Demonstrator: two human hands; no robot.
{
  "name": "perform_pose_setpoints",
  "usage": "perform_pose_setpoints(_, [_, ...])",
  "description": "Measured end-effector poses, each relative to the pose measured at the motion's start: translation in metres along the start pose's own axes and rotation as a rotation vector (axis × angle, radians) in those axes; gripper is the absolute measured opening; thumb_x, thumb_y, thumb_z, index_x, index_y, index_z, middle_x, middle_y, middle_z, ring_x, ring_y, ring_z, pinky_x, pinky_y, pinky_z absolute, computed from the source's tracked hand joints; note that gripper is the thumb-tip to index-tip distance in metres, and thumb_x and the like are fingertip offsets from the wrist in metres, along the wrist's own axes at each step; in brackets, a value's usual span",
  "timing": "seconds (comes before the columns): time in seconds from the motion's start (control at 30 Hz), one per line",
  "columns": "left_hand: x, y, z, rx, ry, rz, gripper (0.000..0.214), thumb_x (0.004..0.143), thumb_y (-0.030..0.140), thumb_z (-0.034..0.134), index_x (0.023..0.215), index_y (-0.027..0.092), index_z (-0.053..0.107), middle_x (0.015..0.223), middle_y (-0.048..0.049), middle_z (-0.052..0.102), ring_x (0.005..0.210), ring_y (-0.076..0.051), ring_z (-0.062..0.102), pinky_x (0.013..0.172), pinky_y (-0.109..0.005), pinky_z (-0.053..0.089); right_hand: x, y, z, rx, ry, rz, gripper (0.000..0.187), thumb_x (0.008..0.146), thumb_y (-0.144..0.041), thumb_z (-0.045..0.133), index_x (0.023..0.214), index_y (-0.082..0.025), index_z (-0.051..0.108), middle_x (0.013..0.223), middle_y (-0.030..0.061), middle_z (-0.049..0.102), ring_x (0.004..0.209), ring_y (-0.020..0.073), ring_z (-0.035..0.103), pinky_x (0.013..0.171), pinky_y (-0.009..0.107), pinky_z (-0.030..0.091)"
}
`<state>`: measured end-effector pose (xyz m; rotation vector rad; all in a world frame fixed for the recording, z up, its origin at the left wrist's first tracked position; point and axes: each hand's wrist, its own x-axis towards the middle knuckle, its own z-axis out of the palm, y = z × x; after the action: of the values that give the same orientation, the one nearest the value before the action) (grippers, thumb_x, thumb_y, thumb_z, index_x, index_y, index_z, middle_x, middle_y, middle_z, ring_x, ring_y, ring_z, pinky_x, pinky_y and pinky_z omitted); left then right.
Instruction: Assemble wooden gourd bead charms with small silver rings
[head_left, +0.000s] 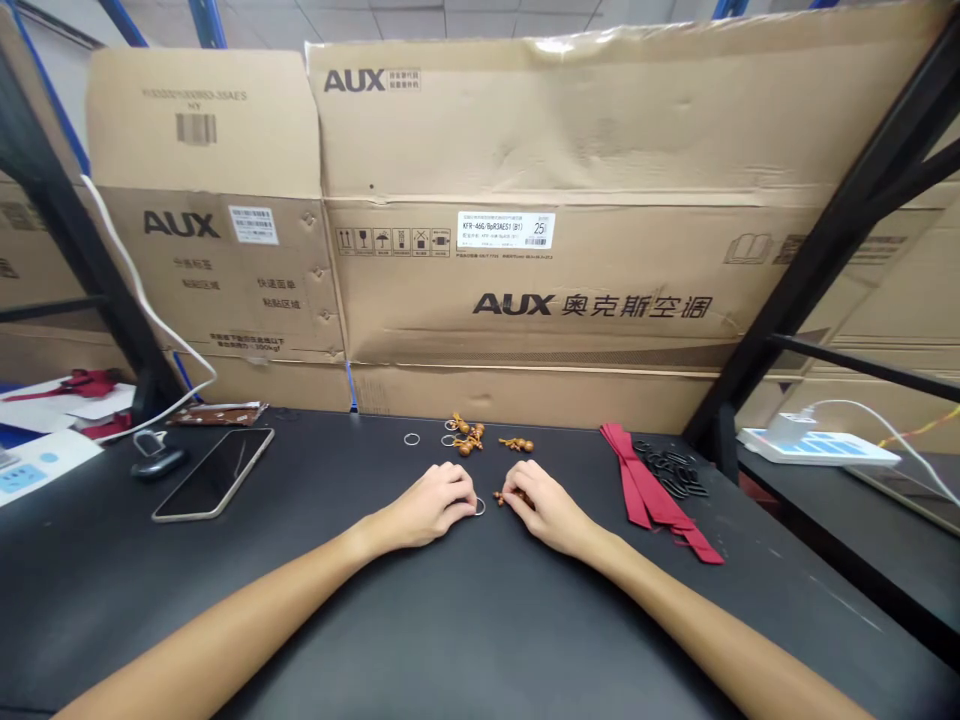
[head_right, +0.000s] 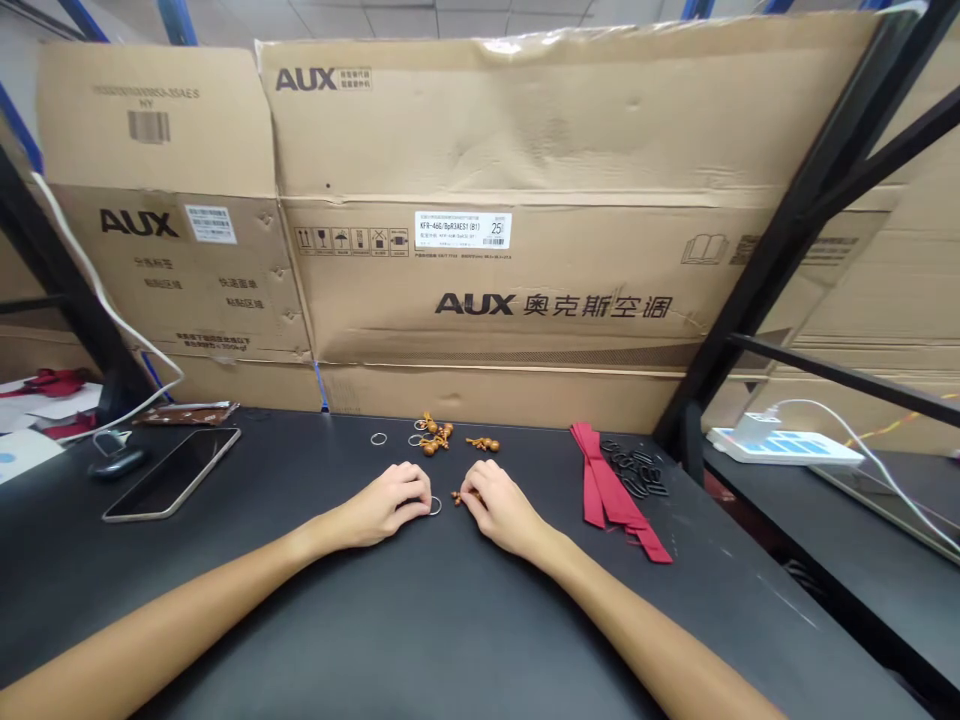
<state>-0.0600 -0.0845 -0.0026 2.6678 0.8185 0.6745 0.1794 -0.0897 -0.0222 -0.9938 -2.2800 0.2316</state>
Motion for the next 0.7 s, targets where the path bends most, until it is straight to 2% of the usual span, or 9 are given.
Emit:
perform_pose_setpoints(0.17, [0.001, -0.004, 0.0, -0.133, 0.057, -0.091, 0.021, 0.099, 0.028, 0.039, 0.094, 0.02, 0.057, 0.105, -0.0049, 0.062, 0.098, -0.018, 0.056, 0.091, -0.033, 0.041, 0.001, -0.004, -0.002, 0.048, -0.003, 0.021, 0.016, 0.096, -0.021, 0.043, 0.083, -0.022, 0.052, 0.085, 0.0044, 0.057, 0.08, 0.0192, 0.052, 0.074, 0.033, 0.045])
perform_pose_setpoints(0.3, [0.002, -0.006, 0.001, -0.174, 0.073, -0.178, 0.024, 0.1, 0.032, 0.038, 0.098, 0.02, 0.059, 0.098, -0.0034, 0.065, 0.092, -0.018, 0.058, 0.086, -0.031, 0.042, 0.001, -0.012, -0.002, 0.11, -0.025, 0.048, 0.016, 0.097, -0.025, 0.042, 0.085, -0.022, 0.053, 0.083, 0.0035, 0.058, 0.077, 0.0179, 0.053, 0.071, 0.031, 0.045])
perform_pose_setpoints(0.43, [0.002, -0.005, 0.0, -0.124, 0.051, -0.153, 0.027, 0.099, 0.035, 0.04, 0.091, 0.02, 0.061, 0.092, -0.003, 0.065, 0.087, -0.017, 0.057, 0.083, -0.029, 0.042, 0.001, -0.019, 0.0, 0.121, -0.059, 0.003, 0.018, 0.097, -0.025, 0.042, 0.085, -0.022, 0.054, 0.083, 0.0036, 0.059, 0.077, 0.0177, 0.053, 0.072, 0.03, 0.045])
perform_pose_setpoints(0.6, [0.003, -0.006, 0.001, -0.045, 0.047, -0.109, 0.038, 0.101, 0.032, 0.031, 0.081, 0.019, 0.06, 0.08, -0.0016, 0.064, 0.078, -0.015, 0.057, 0.079, -0.028, 0.041, 0.001, -0.021, 0.001, 0.122, -0.062, -0.013, 0.017, 0.097, -0.024, 0.044, 0.085, -0.022, 0.056, 0.082, 0.0032, 0.06, 0.078, 0.0175, 0.054, 0.073, 0.03, 0.045])
perform_pose_setpoints(0.7, [0.002, -0.007, 0.003, 0.017, 0.054, -0.087, 0.037, 0.101, 0.031, 0.031, 0.081, 0.019, 0.059, 0.078, -0.0015, 0.062, 0.075, -0.015, 0.056, 0.077, -0.027, 0.041, 0.002, -0.022, 0.0, 0.113, -0.062, -0.005, 0.017, 0.097, -0.024, 0.044, 0.085, -0.022, 0.056, 0.083, 0.0035, 0.06, 0.078, 0.0179, 0.054, 0.073, 0.031, 0.046])
